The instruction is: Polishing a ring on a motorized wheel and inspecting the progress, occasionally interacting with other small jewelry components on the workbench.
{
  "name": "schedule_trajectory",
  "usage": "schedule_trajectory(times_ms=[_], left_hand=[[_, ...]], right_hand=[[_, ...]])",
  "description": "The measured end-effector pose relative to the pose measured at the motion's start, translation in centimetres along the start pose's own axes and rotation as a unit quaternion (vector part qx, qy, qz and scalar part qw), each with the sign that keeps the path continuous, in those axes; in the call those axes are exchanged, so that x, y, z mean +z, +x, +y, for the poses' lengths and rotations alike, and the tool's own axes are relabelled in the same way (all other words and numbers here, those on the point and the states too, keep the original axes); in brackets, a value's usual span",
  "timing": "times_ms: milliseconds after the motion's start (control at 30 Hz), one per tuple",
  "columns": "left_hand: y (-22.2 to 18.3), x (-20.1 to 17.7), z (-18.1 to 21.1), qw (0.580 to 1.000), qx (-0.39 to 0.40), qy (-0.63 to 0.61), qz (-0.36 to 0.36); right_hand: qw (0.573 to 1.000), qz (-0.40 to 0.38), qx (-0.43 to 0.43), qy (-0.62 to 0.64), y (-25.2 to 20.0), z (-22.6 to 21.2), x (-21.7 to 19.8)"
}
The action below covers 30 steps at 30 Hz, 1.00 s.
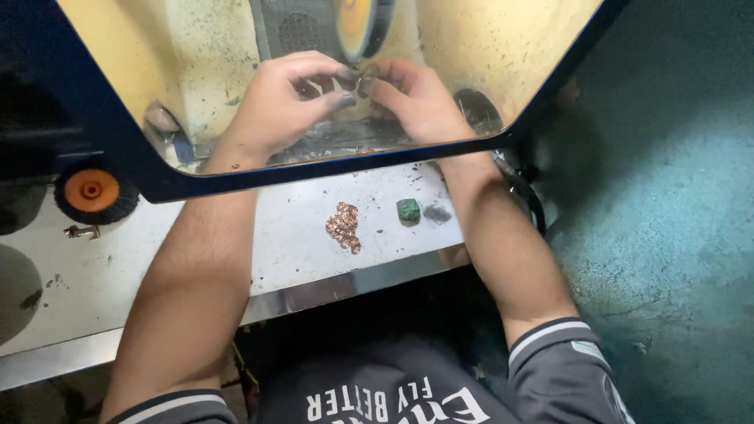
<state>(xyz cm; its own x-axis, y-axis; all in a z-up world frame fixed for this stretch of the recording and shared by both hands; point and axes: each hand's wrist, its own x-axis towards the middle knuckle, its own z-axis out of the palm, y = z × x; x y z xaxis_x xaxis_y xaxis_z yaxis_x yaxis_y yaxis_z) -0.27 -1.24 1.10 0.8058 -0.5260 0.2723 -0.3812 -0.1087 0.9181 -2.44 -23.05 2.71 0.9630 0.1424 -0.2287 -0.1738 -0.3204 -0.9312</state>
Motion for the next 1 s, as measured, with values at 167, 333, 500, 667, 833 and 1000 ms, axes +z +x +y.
schedule_trajectory(times_ms=[167, 333, 500, 667, 833, 1000], left_hand=[[0.4, 0.5, -1.1, 0.993, 0.069, 0.051, 0.08], [1.1, 1.0, -1.6, 0.982, 0.138, 0.102, 0.082], [1.0, 0.7, -1.3, 0.99, 0.104, 0.076, 0.057], [0.6, 0.1, -2.1, 0.99, 0.049, 0.07, 0.117], [0.5, 0.0, -3.4, 0.985, 0.036, 0.033, 0.165], [0.4, -0.6, -2.6, 0.985, -0.016, 0.027, 0.169]], right_hand=[[1.0, -0.01, 0.003, 0.017, 0.6, 1.1, 0.6], [0.998, -0.017, -0.026, 0.05, 1.2, 2.7, -0.8], [0.999, -0.003, -0.038, 0.013, 0.3, 1.2, -0.8], [0.972, -0.033, -0.118, -0.2, -2.7, -1.3, -2.8], [0.924, -0.119, -0.158, -0.326, -9.2, 0.1, -3.8], [0.912, -0.075, -0.219, -0.339, -12.1, 2.9, -2.4]])
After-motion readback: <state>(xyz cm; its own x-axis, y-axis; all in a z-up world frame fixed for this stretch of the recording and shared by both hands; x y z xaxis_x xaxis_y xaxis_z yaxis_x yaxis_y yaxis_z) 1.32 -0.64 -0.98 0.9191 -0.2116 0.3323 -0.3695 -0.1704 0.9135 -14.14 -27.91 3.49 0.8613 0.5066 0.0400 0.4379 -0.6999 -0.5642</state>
